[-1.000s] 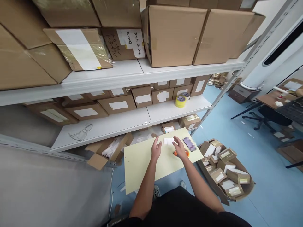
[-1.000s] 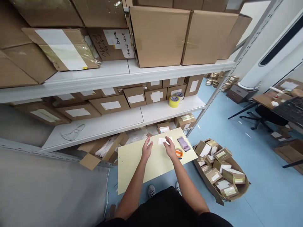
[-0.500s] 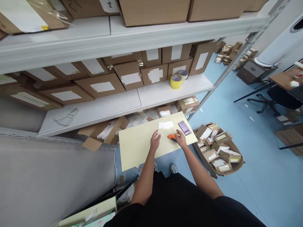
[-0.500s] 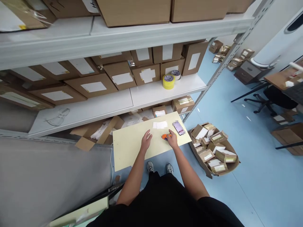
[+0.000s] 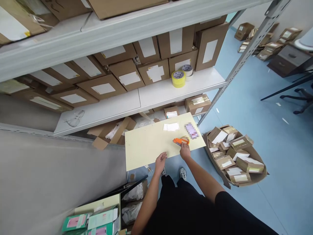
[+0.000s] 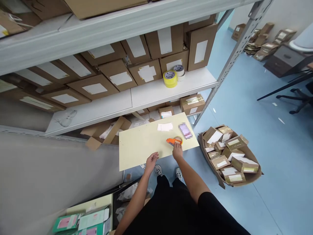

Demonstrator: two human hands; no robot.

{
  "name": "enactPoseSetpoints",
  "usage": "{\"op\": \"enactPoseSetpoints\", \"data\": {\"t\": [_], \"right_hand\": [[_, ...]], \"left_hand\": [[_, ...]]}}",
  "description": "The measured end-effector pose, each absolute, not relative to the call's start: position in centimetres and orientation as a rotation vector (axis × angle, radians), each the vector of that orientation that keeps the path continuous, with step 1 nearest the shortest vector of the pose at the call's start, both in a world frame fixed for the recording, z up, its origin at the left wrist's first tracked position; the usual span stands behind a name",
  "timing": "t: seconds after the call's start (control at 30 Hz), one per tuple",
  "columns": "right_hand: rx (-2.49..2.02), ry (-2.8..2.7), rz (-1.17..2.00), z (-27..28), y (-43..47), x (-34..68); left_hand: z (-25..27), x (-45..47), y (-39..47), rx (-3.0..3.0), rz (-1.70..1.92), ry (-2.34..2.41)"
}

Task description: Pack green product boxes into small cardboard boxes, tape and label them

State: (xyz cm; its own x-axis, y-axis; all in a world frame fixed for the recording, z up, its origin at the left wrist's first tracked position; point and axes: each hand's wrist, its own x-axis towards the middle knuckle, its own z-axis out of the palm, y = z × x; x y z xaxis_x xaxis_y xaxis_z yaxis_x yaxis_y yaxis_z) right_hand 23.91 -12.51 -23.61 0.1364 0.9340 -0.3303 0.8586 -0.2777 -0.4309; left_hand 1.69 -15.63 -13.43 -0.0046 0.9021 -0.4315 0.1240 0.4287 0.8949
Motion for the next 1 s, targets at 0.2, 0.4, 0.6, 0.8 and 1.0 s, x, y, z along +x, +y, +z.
{"op": "enactPoseSetpoints", "data": {"t": [0.2,0.4,0.6,0.8,1.0], "right_hand": [[-2.253,-1.693,0.988,-22.9,-9.9,25.5],[-2.046,-1.344,1.063,-21.4,-10.5,26.2],[-1.739,-1.113,1.237,-17.4,-11.6,25.4],[-1.432,-1.196,1.150,-8.9,-9.7,23.4],[-1.241,-1.398,0.979,-0.2,-7.4,21.0]], "left_hand": [[-12.3,2.0,-15.7,0.996,0.831,1.477],[-10.0,2.3,-14.0,1.027,0.835,1.442],[-6.9,2.4,-11.7,1.120,0.878,1.401],[-1.4,1.2,-7.7,1.205,1.022,1.338],[6.7,-1.6,-4.4,1.292,1.125,1.281]]}}
